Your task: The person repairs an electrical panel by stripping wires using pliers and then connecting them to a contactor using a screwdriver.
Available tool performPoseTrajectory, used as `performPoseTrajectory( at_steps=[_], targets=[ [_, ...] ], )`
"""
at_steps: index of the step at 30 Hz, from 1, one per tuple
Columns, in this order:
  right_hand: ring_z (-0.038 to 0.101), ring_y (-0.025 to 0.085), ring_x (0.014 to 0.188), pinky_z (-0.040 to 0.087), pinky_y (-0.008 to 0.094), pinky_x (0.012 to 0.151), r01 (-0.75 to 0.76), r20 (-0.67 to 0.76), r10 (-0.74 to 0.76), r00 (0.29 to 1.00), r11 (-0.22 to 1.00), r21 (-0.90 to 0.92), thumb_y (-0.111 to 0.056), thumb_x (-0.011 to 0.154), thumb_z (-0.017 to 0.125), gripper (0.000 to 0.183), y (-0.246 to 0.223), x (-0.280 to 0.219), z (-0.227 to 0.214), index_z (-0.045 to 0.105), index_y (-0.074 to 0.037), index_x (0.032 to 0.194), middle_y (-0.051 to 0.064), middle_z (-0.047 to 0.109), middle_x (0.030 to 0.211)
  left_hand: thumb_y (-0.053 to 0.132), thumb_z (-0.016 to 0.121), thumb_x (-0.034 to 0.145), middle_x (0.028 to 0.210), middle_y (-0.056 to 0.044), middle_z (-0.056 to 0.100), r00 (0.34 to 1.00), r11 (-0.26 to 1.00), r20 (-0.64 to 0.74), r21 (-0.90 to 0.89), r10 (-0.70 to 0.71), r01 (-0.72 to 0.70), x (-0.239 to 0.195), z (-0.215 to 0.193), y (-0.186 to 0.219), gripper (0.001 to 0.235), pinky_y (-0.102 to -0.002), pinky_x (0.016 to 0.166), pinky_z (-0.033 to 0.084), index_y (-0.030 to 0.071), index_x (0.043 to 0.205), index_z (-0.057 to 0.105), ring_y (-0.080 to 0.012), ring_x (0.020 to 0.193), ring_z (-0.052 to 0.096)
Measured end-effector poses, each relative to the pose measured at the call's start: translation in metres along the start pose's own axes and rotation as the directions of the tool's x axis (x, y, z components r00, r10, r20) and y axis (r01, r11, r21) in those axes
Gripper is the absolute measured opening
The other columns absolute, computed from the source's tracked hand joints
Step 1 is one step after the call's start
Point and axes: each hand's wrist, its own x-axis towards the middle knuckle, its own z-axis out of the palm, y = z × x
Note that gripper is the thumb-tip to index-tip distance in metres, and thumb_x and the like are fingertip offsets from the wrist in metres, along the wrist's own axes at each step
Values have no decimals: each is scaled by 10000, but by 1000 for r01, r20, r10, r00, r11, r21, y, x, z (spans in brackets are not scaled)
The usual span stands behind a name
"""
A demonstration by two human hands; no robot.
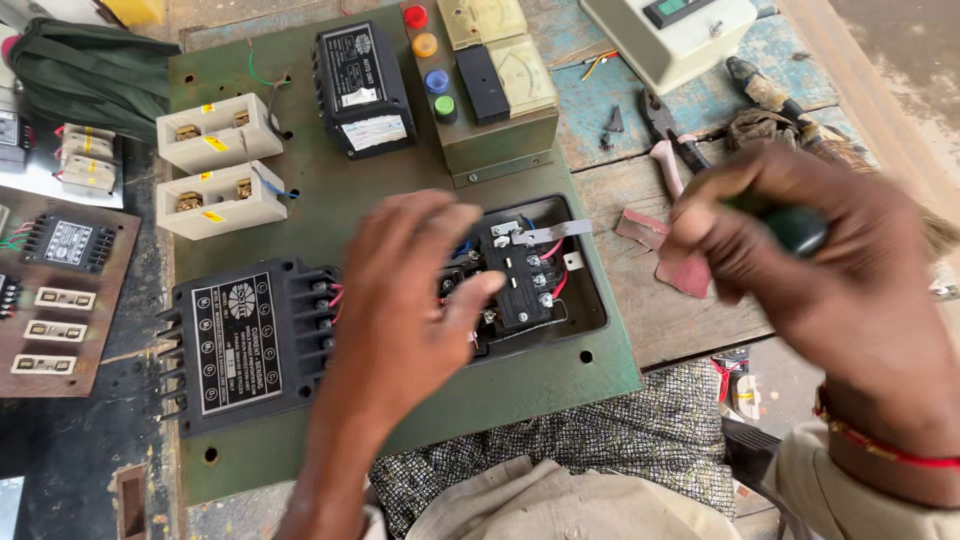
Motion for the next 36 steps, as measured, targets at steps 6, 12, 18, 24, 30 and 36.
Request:
performPoseTrajectory(
  at_steps=[6, 12, 18, 24, 30, 36],
  targets=[
    [544, 73, 538, 424, 224, 480, 98, -103, -72, 992, 955, 280, -218, 1036, 662, 196, -35, 30, 0, 672, -51, 933, 52, 678, 757, 210, 768, 811, 1123, -153, 674, 959, 975, 274, 186, 69, -123, 55, 73, 19, 354, -541, 999, 357, 37, 1109, 685, -344, 1152, 557],
    [532, 95, 524, 417, 237, 483, 155, -118, -121, 986, 924, 350, -187, 1089, 666, 214, -18, 41, 15, 673, -23, 951, 91, 656, 763, 103, 726, 828, 940, -79, 715, 989, 997, 125, -1, 73, -73, 59, 70, 18, 81, -506, 945, 395, 70, 896, 695, -279, 1017, 605],
    [455, 126, 469, 338, 234, 471, 274, -220, -173, 960, 742, 612, -161, 1167, 606, 310, -17, 40, 0, 582, -1, 903, 117, 583, 700, 140, 700, 939, 808, -67, 706, 907, 860, 12, -313, -421, 403, 34, 9, -1, 92, -396, 743, 548, 49, 930, 688, -253, 755, 694],
    [430, 144, 447, 334, 264, 486, 183, -65, -228, 972, 546, 818, -129, 1171, 565, 317, -24, 61, 20, 576, 33, 899, 130, 526, 651, 78, 687, 915, 961, -153, 698, 973, 942, -146, -261, 177, -210, 31, 17, 25, 170, -444, 898, 478, -16, 1057, 674, -325, 944, 652],
    [519, 122, 534, 374, 243, 452, 182, -68, -193, 979, 665, 725, -202, 1147, 654, 249, -43, 64, 44, 647, -24, 973, 84, 606, 748, 140, 766, 911, 817, -109, 678, 989, 919, 22, -374, 144, -126, 33, 45, 25, 177, -420, 916, 496, 11, 1019, 711, -282, 845, 650],
    [581, 105, 628, 372, 228, 465, 121, -4, -185, 983, 623, 773, -261, 1102, 701, 239, -41, 64, 52, 693, -36, 1021, 51, 625, 827, 77, 781, 851, 752, -112, 663, 993, 933, 102, -360, 64, -23, 24, 44, 23, 155, -409, 887, 504, 12, 976, 718, -288, 782, 612]
  ],
)
